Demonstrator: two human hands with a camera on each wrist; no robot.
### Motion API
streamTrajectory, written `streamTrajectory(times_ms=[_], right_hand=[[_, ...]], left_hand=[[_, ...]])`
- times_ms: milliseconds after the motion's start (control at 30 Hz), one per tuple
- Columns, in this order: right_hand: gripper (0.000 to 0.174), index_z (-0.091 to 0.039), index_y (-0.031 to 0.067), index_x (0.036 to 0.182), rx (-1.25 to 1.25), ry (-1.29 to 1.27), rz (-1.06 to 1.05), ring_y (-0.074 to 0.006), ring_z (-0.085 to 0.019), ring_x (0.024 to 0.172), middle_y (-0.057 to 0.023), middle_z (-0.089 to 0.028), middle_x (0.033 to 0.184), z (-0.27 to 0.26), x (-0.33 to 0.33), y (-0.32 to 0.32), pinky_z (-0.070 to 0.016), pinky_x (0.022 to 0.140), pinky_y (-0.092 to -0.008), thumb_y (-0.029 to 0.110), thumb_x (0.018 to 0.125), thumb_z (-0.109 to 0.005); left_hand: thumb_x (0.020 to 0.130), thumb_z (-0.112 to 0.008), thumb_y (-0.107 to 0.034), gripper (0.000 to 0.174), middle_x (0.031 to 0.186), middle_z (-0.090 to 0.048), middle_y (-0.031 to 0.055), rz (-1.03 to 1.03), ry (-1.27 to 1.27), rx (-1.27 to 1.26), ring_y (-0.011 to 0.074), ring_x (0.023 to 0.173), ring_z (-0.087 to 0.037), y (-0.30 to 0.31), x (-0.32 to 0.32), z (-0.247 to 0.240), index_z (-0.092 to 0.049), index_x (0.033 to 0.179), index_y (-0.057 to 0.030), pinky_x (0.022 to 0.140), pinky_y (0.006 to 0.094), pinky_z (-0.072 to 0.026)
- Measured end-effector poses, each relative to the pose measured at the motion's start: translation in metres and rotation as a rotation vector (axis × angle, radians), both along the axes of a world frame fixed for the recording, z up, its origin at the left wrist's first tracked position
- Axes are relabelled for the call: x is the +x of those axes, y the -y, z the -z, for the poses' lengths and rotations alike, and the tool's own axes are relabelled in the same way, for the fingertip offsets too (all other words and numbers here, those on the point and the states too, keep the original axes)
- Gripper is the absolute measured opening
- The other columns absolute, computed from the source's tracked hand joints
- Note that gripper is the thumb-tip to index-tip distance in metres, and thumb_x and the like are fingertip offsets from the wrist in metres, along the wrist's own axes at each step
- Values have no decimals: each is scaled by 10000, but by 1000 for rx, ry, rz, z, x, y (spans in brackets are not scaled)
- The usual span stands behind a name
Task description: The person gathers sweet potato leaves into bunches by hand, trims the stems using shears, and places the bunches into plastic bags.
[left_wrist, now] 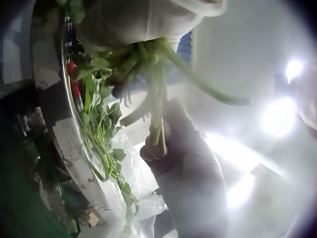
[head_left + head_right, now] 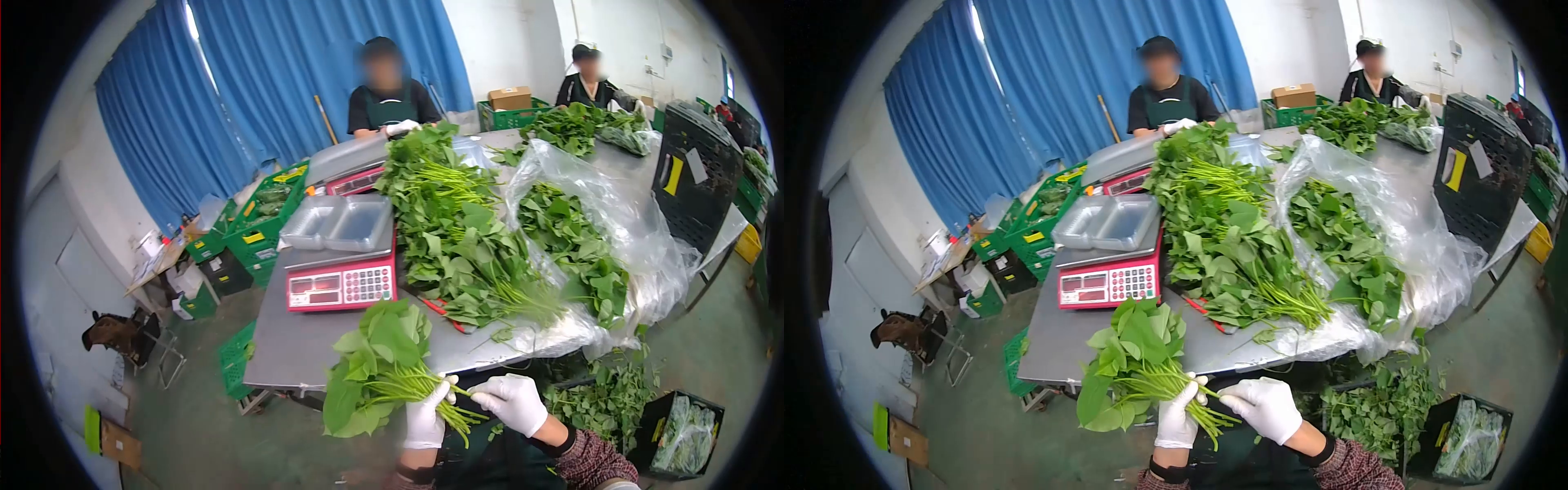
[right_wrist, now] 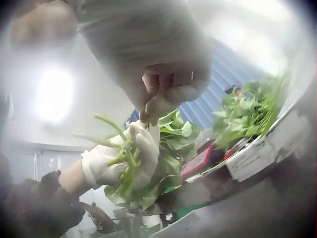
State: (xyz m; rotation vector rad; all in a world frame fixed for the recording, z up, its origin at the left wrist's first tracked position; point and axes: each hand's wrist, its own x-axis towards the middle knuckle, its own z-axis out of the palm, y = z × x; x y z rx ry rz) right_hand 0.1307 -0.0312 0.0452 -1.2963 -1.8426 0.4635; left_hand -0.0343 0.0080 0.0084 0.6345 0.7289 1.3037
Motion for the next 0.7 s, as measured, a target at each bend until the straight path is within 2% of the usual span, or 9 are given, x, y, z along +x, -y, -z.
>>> streamTrajectory(times_ms=[133,200,300,333,400,433,533,600,700], right_hand=[[89,-674,41,850,-72,-639,222,-149,-549,522,-46,-601,638,-4,0,2,-437,524,-247,94,797,-628],[82,-673,41,839,0,-754,292,-145,-550,530,-33,-604,644,0,-1,7,-434,529,-253,84,782,-634],[98,-682,120,832,300,-98,176,-178,-531,530,-10,-582,641,16,-5,9,-421,523,-291,133,735,-678],[110,-677,146,837,274,58,105,-187,-522,539,-6,-551,619,25,-8,12,-413,528,-293,183,734,-684],[127,-671,158,848,155,143,56,-176,-522,550,7,-533,608,21,-13,17,-403,539,-280,210,733,-685],[137,-668,160,853,137,153,56,-179,-528,580,4,-542,639,23,-12,18,-397,552,-289,224,733,-686],[154,-662,144,860,249,38,120,-197,-545,624,-10,-572,691,13,-11,12,-411,586,-306,216,726,-691],[366,-632,104,939,369,-64,177,-261,-583,771,-59,-610,891,9,-8,13,-438,671,-339,258,625,-737],[495,-637,122,976,514,87,33,-247,-583,853,-57,-571,989,-5,-15,24,-446,736,-357,378,564,-737]], left_hand=[[846,-580,-6,214,963,-628,153,19,149,-40,152,689,-563,-1,-8,2,-523,1051,14,624,245,-470],[852,-575,-10,240,978,-621,144,44,208,-50,158,709,-575,0,-2,2,-514,1083,8,647,252,-480],[857,-598,-92,289,1010,-599,152,42,84,-44,169,726,-561,4,14,-2,-507,1122,-24,688,294,-487],[857,-598,-92,289,1010,-599,152,60,85,-47,169,726,-561,4,15,3,-507,1122,-24,688,294,-487],[874,-586,-135,289,896,-594,99,217,217,-28,168,716,-554,3,9,13,-502,1127,-24,685,298,-486],[894,-562,-167,252,789,-556,53,202,102,-22,153,668,-532,3,7,13,-509,1099,-30,638,287,-465],[912,-536,-188,222,763,-549,39,155,129,-6,129,611,-497,1,1,5,-510,1074,-38,580,271,-424],[927,-512,-209,211,719,-510,20,123,117,-10,102,559,-447,-2,-1,-3,-509,1059,-45,552,258,-387],[929,-504,-162,201,661,-450,23,111,255,-52,106,537,-406,-6,0,0,-489,1082,-33,553,240,-393]])
